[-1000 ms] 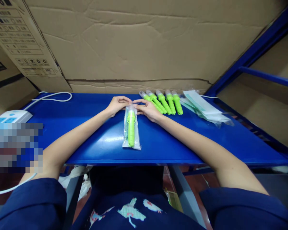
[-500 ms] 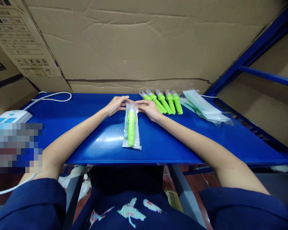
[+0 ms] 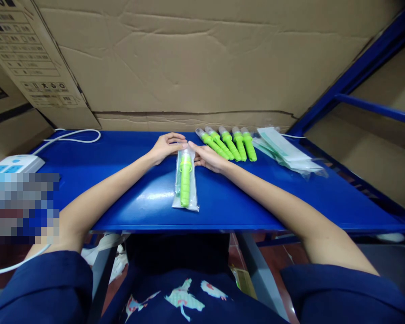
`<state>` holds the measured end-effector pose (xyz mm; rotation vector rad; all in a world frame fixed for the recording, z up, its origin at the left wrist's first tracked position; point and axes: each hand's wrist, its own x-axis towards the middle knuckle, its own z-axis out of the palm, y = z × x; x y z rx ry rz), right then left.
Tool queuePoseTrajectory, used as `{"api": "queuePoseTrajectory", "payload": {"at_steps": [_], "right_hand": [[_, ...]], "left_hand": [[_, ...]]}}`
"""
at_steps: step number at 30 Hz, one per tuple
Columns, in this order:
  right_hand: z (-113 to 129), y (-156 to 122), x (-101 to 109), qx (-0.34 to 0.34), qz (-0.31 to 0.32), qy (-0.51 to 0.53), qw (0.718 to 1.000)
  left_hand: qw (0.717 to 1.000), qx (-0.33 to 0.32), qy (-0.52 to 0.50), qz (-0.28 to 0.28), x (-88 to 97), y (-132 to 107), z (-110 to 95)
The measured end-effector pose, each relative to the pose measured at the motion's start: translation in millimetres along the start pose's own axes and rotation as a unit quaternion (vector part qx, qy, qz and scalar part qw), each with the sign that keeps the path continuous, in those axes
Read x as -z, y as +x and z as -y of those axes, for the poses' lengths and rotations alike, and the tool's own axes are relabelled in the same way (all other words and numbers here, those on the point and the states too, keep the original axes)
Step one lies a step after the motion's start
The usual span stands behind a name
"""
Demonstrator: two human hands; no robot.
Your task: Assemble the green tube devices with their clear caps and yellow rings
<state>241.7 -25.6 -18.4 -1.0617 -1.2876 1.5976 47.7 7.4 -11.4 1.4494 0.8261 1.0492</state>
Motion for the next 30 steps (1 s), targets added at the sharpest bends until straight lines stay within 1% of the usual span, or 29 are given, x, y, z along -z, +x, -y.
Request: {"api": "queuePoseTrajectory", "payload": {"at_steps": [2,5,6,7,9,11,13,15,19,22,26,30], "right_hand": [[-2,1,1,0.004,0.027,-0.008,1.0],[-3,2,1,0.026,0.025,0.002,0.999],[-3,2,0,0.031,0.02,0.004,0.999],[-2,2,0,0.036,0.017,0.007,0.999],[-2,1,-2,0.042,0.015,0.015,0.999],[-1,0,-4,0.049,0.018,0.022,0.998],[0,-1,-5,0.056,0.019,0.019,0.998],[1,-2,-6,0.059,0.02,0.012,0.998],[3,-1,-5,0.068,0.027,0.014,0.997],[1,1,-4,0.093,0.023,-0.011,0.995],[-4,5,-3,0.131,-0.005,-0.051,0.99],[-6,6,-5,0.164,-0.026,-0.059,0.984]], "left_hand": [[1.0,0.005,-0.013,-0.014,-3.8,-1,-2],[0.997,0.038,-0.049,-0.04,-8.7,-2,-3],[0.996,0.054,-0.055,-0.035,-9.7,-2,-3],[0.996,0.071,-0.054,-0.019,-10.2,-2,-2],[0.995,0.089,-0.04,0.037,-10.2,-2,-1],[0.993,0.074,-0.023,0.087,-9.7,-2,1],[0.994,0.041,-0.011,0.105,-9.9,-2,1],[0.995,0.022,-0.002,0.097,-11.3,-2,0],[0.998,0.007,-0.001,0.06,-14.6,-3,0],[0.998,-0.029,0.023,0.055,-15.3,-3,1],[0.995,-0.072,0.052,0.049,-15.7,-3,4],[0.992,-0.1,0.071,0.04,-17.0,-3,3]]}}
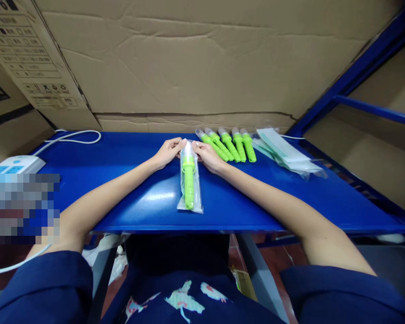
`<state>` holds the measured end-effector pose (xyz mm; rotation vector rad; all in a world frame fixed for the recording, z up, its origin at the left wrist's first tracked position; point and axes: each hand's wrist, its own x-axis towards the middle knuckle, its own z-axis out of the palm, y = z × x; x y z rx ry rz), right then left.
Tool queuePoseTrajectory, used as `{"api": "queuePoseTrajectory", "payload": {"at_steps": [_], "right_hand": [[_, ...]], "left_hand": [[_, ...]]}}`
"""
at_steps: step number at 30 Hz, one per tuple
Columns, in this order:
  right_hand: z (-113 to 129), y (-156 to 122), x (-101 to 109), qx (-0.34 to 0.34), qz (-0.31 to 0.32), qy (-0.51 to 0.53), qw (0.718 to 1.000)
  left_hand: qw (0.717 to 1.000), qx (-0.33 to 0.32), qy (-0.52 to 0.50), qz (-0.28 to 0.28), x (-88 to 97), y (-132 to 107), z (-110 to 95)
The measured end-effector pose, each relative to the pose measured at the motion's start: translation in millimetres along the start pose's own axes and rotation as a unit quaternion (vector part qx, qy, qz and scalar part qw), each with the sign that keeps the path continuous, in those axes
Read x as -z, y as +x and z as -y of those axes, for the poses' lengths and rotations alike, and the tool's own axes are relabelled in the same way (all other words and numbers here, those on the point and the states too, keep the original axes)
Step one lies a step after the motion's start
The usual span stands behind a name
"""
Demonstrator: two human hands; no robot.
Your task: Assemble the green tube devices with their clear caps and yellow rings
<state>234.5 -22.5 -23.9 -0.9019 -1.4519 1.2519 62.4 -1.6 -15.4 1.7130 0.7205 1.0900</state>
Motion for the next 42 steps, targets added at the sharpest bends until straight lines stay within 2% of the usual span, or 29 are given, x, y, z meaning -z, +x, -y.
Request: {"api": "queuePoseTrajectory", "payload": {"at_steps": [5,7,9,12,15,17,20,23,25,27,30,34,37,40,42], "right_hand": [[5,0,-1,0.097,-0.016,-0.061,0.993],[5,-1,-2,0.099,-0.021,-0.062,0.993],[3,-1,-2,0.049,-0.014,-0.048,0.998],[1,-1,-1,-0.04,-0.009,-0.035,0.999],[1,0,0,-0.084,-0.021,-0.039,0.995],[3,1,0,-0.107,-0.038,-0.03,0.993],[5,2,1,-0.123,-0.059,-0.003,0.991],[8,5,8,-0.103,-0.051,-0.014,0.993],[11,8,18,-0.059,-0.059,-0.06,0.995],[16,14,37,0.004,-0.099,-0.126,0.987],[26,22,78,0.079,-0.205,-0.229,0.948],[41,24,140,0.114,-0.33,-0.394,0.85],[47,15,174,0.055,-0.366,-0.52,0.769],[47,4,194,-0.049,-0.386,-0.594,0.704],[42,0,204,-0.123,-0.396,-0.605,0.68]], "left_hand": [[0.996,-0.064,0.06,-0.004,3.0,-1,-7],[0.994,-0.071,0.087,-0.012,5.2,-1,-6],[0.992,-0.044,0.113,-0.02,7.0,0,-1],[0.992,0.043,0.117,-0.031,8.0,3,8],[0.99,0.097,0.097,-0.039,8.1,4,13],[0.988,0.089,0.12,-0.036,8.6,3,13],[0.98,0.034,0.195,-0.01,9.8,1,16],[0.977,0.003,0.214,0.007,10.6,0,24],[0.977,0.012,0.211,-0.003,12.2,2,29],[0.976,0.019,0.215,-0.023,16.8,5,32],[0.972,0.011,0.223,-0.067,32.0,11,33],[0.952,0.006,0.246,-0.181,65.1,20,34],[0.938,0.01,0.252,-0.238,89.3,23,37],[0.939,0.017,0.253,-0.234,104.8,22,39],[0.944,0.03,0.255,-0.209,110.3,20,39]]}}
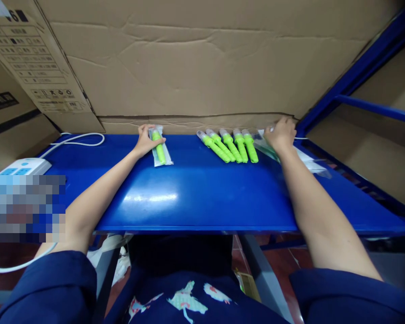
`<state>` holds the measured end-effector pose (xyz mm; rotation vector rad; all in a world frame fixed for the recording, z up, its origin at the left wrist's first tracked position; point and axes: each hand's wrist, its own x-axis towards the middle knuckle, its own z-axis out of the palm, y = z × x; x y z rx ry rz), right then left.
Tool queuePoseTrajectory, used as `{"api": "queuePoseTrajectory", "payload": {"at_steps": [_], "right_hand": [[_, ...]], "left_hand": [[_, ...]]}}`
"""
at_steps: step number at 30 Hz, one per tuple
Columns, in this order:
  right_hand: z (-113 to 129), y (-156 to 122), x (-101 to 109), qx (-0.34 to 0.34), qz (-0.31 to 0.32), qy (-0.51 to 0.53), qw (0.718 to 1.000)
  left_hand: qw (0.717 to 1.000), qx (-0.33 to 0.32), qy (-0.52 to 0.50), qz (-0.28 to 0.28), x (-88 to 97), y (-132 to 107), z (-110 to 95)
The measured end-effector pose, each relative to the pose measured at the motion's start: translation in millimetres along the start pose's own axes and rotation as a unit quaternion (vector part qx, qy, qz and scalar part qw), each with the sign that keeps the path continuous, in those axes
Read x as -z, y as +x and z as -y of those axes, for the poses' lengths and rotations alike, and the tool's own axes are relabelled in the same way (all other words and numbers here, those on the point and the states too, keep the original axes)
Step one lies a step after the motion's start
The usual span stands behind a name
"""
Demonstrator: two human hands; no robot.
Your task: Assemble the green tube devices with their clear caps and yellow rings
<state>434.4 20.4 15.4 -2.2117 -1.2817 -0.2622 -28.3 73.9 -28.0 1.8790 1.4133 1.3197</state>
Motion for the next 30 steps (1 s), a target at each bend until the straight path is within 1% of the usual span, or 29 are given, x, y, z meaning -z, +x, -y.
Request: {"api": "queuePoseTrajectory", "payload": {"at_steps": [3,5,7,9,12,15,18,20,22,25,28,29,30], "right_hand": [[-13,6,-8,-0.071,0.057,-0.01,0.996],[-19,11,-13,-0.089,0.087,0.021,0.992],[-24,14,-15,-0.091,0.09,0.052,0.99],[-25,14,-16,-0.086,0.075,0.063,0.991],[-23,11,-15,-0.073,0.066,0.055,0.994],[-17,9,-12,-0.065,0.063,0.03,0.995],[-5,6,-4,-0.052,0.051,-0.003,0.997],[8,0,4,-0.018,0.033,-0.037,0.999],[24,-10,13,0.037,0.01,-0.072,0.997],[50,-32,25,0.115,-0.003,-0.085,0.99],[74,-56,30,0.211,-0.021,-0.043,0.976],[80,-63,30,0.254,-0.03,-0.014,0.967],[85,-70,30,0.308,-0.032,0.022,0.951]], "left_hand": [[0.998,0.007,-0.003,0.07,5.6,0,2],[0.995,0.003,-0.002,0.102,9.6,1,2],[0.992,-0.022,0.016,0.119,13.6,3,3],[0.988,-0.057,0.048,0.135,16.8,5,3],[0.982,-0.08,0.094,0.141,18.2,6,1],[0.98,-0.079,0.127,0.129,16.7,8,-1],[0.981,-0.069,0.142,0.111,16.8,9,-1],[0.984,-0.054,0.148,0.086,19.1,10,0],[0.985,-0.043,0.155,0.057,23.1,10,3],[0.985,-0.045,0.163,0.043,29.9,9,6],[0.983,-0.05,0.169,0.054,34.0,10,8],[0.982,-0.05,0.171,0.058,34.4,11,8],[0.982,-0.051,0.172,0.063,34.3,12,8]]}}
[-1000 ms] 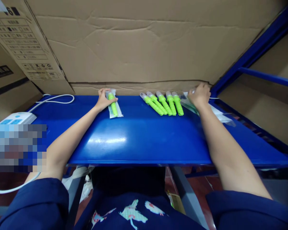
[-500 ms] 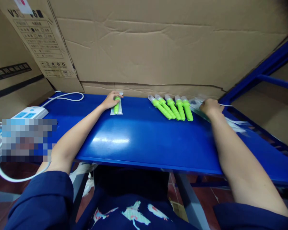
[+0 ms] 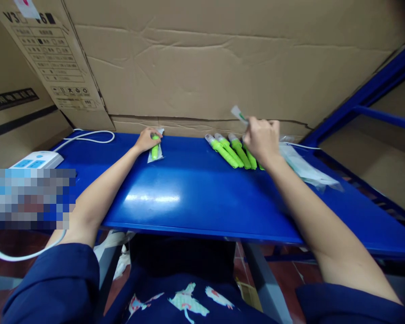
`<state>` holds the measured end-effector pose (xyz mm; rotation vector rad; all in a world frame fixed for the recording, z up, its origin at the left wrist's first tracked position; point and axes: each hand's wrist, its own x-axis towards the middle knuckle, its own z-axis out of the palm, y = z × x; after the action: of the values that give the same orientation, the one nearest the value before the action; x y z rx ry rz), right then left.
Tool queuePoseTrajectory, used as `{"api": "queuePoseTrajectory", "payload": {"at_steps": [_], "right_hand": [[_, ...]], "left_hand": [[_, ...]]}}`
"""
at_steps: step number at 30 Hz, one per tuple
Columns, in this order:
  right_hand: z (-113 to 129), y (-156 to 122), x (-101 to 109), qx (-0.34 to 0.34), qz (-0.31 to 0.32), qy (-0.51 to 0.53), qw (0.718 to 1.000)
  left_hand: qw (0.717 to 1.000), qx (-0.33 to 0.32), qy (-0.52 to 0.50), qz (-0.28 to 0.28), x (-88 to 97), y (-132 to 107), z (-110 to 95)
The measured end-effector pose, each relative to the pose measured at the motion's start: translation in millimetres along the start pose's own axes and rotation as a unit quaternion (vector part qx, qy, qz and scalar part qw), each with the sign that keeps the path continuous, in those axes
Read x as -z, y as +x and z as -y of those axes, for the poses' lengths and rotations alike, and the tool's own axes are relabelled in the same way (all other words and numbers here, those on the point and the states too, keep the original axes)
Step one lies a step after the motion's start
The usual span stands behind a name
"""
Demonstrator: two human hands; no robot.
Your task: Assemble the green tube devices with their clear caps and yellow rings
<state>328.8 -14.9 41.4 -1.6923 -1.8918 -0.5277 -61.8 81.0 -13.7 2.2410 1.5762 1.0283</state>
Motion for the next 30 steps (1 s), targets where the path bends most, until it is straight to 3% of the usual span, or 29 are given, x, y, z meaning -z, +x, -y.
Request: {"api": "queuePoseTrajectory", "payload": {"at_steps": [3,5,9,15,18,20,23,25,27,30], "right_hand": [[19,-8,-5,0.184,0.005,0.106,0.977],[28,-14,-10,0.27,0.024,0.147,0.951],[37,-22,-19,0.33,0.022,0.164,0.929],[40,-26,-28,0.307,0.001,0.223,0.925],[46,-30,-30,0.28,-0.001,0.283,0.917],[53,-34,-29,0.258,-0.006,0.316,0.913],[63,-40,-25,0.226,-0.024,0.335,0.915],[67,-42,-22,0.206,-0.034,0.328,0.921],[70,-44,-19,0.188,-0.038,0.312,0.931],[69,-43,-18,0.159,-0.031,0.302,0.939]], "left_hand": [[1.0,-0.003,0.006,0.011,-1.2,2,-1],[1.0,0.001,0.01,0.011,-2.2,2,-1],[0.999,0.015,0.028,0.005,-2.3,-1,-4],[0.995,-0.049,0.083,-0.023,-4.8,-11,-31],[0.998,-0.066,-0.016,-0.004,-15.0,-13,-56],[0.987,-0.01,-0.148,0.059,-23.7,-15,-72],[0.905,0.089,-0.348,0.227,-33.1,-23,-93],[0.861,0.091,-0.428,0.26,-35.1,-29,-104],[0.864,0.049,-0.46,0.201,-34.7,-33,-112],[0.897,-0.024,-0.437,0.06,-33.4,-31,-116]]}}
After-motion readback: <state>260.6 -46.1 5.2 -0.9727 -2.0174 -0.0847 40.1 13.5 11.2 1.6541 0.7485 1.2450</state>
